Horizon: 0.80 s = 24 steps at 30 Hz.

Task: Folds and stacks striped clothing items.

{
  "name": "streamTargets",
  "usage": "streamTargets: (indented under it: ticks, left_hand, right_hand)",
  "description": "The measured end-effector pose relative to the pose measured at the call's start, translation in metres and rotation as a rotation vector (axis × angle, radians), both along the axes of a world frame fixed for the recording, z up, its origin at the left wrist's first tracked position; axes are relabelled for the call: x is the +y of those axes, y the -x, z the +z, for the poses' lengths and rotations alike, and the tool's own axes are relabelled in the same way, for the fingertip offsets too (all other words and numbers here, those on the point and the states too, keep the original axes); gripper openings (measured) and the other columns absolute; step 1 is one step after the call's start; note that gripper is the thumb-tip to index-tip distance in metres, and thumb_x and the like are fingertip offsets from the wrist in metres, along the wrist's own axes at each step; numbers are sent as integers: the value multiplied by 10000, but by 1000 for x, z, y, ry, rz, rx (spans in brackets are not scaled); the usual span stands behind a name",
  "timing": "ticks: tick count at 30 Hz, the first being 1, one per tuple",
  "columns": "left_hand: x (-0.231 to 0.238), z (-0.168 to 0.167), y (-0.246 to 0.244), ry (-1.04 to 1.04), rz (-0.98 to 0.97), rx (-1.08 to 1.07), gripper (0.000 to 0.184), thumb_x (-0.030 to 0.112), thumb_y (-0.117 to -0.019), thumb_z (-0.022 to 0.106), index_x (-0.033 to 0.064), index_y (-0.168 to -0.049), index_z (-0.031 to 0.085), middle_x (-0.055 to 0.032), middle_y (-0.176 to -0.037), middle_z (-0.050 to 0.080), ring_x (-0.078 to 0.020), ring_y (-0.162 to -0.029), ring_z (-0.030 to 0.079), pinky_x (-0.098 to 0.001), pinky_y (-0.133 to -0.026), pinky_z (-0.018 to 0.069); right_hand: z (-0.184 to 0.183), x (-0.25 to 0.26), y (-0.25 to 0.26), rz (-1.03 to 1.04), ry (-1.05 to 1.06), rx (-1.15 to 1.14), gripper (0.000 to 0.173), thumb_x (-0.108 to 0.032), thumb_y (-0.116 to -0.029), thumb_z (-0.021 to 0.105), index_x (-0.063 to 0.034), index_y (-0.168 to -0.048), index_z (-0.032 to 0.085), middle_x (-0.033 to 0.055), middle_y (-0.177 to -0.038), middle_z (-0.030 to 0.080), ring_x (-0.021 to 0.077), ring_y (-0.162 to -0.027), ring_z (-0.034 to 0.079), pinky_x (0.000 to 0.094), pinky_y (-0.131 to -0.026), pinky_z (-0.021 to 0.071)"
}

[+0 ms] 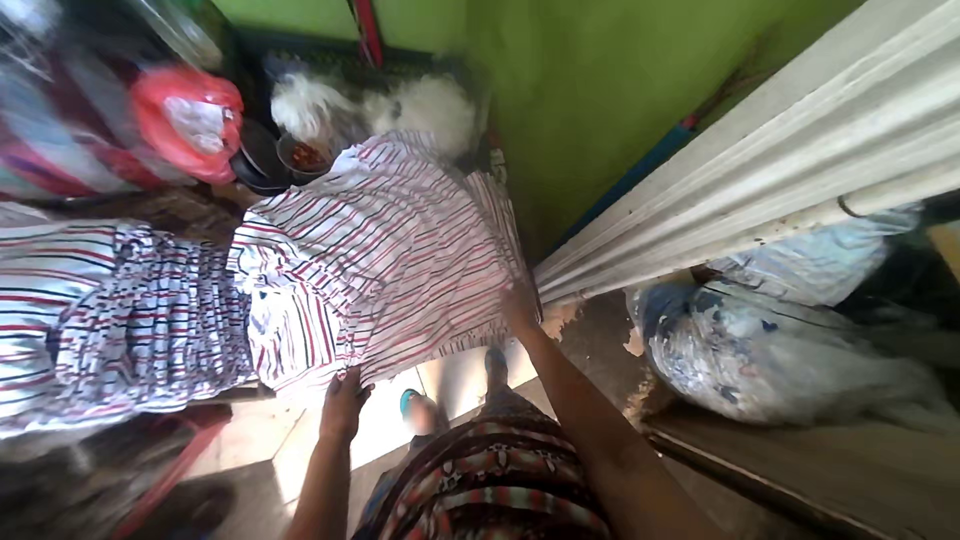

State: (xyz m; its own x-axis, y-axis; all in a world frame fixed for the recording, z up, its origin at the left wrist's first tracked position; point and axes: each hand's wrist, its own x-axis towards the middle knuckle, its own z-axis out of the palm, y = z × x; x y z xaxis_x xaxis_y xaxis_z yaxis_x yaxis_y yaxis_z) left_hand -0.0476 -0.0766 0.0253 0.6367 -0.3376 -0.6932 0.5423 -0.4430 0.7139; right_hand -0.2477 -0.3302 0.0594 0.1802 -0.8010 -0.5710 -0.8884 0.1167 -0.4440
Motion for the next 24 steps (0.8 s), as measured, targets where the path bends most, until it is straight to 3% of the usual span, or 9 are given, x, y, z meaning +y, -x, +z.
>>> streamTargets:
  ticks: [4, 8, 13, 15, 16, 20, 24]
  left_hand:
    - [-2, 1, 0, -22, 8, 5, 316, 209, -1111, 428, 0, -1349, 443, -69, -974, 580, -57, -713, 593, -202, -629, 516]
    - [-2, 4, 1, -36, 4, 11, 325, 209, -1110, 433, -2, -1356, 439, -70, -981, 585, -55, -719, 598, -199, -630, 519]
    - [-3, 5, -1, -60, 1, 2, 318, 208, -1106, 445, 3, -1348, 449, -75, -990, 584, -63, -721, 599, -200, -628, 519]
    - [-2, 3, 0, -64, -16, -6, 344, 217, -1108, 439, -3, -1373, 437, -83, -1021, 576, -68, -747, 595, -210, -651, 520]
    - [-2, 3, 0, -65, -20, -13, 347, 220, -1108, 438, -7, -1371, 440, -82, -1025, 573, -67, -752, 596, -211, -656, 521]
    - [-4, 4, 2, -66, -25, -44, 297, 211, -1106, 440, -9, -1302, 480, -60, -979, 579, -53, -727, 593, -205, -650, 525]
    - [-4, 5, 2, -77, -49, -70, 321, 211, -1107, 438, -26, -1321, 466, -76, -998, 567, -68, -756, 588, -226, -672, 528]
  right_hand:
    - [-8, -3, 6, 35, 118, 119, 528, -288, -1068, 516, 93, -1433, 496, 337, -1522, 403, 457, -1432, 397, 543, -1162, 355]
    - [-18, -3, 9, 16, 148, 91, 487, -272, -1064, 528, 76, -1405, 533, 331, -1495, 434, 461, -1417, 410, 541, -1155, 370]
    - [-7, 5, -4, 34, 160, 54, 478, -185, -1061, 522, 95, -1446, 477, 363, -1497, 406, 481, -1409, 414, 526, -1165, 369]
    - [15, 12, -19, 117, 145, -49, 536, -171, -1065, 516, 96, -1512, 387, 353, -1544, 365, 479, -1445, 373, 547, -1187, 331]
    - [28, 15, -28, 152, 168, -140, 514, -172, -1071, 510, 97, -1498, 412, 332, -1548, 390, 463, -1453, 376, 551, -1197, 312]
    - [69, 15, -57, 140, 239, -487, 450, -149, -1066, 540, 123, -1419, 476, 320, -1445, 504, 426, -1373, 491, 483, -1155, 399]
    - [9, 13, -38, -18, 85, -517, 531, -173, -1069, 534, 74, -1512, 375, 305, -1530, 427, 404, -1414, 455, 490, -1172, 381]
